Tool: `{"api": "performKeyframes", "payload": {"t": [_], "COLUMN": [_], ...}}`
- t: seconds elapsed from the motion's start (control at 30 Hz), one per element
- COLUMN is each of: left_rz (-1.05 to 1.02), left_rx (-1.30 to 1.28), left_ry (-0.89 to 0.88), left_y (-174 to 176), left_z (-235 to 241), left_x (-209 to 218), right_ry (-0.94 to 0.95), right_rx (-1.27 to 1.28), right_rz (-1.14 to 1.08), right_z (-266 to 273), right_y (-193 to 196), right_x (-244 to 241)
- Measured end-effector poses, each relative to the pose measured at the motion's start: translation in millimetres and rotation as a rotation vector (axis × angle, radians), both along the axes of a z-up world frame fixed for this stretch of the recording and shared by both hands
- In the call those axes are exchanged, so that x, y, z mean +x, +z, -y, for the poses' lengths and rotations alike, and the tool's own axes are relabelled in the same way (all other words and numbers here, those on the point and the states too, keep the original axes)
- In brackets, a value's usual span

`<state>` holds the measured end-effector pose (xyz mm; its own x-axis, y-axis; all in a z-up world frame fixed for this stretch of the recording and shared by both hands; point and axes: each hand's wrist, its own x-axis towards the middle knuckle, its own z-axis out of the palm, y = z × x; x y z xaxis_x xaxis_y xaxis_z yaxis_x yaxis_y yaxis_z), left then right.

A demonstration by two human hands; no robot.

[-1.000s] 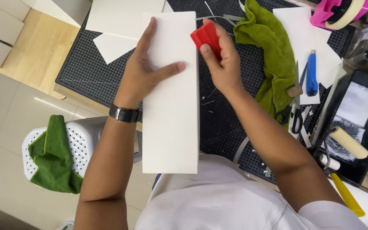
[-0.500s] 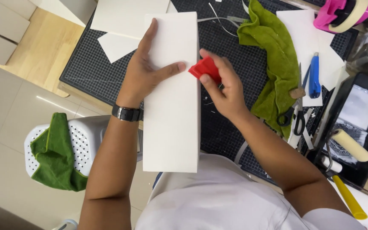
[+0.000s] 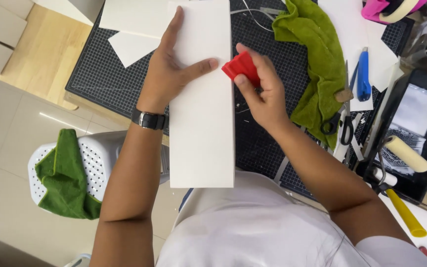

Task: Smoothing the edges of a white box with a scraper and trimming excess material with scissors on a cutting mat.

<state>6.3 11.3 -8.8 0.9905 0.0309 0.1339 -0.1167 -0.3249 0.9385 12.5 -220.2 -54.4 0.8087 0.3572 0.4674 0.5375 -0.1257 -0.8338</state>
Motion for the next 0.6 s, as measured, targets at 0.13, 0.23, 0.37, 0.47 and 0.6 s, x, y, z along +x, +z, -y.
{"api": "performKeyframes", "payload": {"t": [0.13, 0.23, 0.37, 0.47, 0.6], "left_rz": [-0.023, 0.001, -0.004, -0.003, 0.024], "left_rx": [0.003, -0.004, -0.024, 0.034, 0.01], "left_ry": [0.029, 0.001, -0.007, 0.019, -0.002], "left_y": [-7, -9, -7, -8, -14], "left_z": [-4, -4, -3, -7, -4], "left_x": [0, 1, 0, 2, 3], "right_ry": [0.06, 0.069, 0.022, 0.058, 0.017], "right_rx": [0.026, 0.042, 0.124, 0.078, 0.079], "right_rz": [0.085, 0.07, -0.048, 0.013, -0.052], "right_z": [2, 4, -5, 7, 7], "right_y": [-5, -8, -4, -3, -6], "right_x": [-26, -30, -29, -54, -50]}}
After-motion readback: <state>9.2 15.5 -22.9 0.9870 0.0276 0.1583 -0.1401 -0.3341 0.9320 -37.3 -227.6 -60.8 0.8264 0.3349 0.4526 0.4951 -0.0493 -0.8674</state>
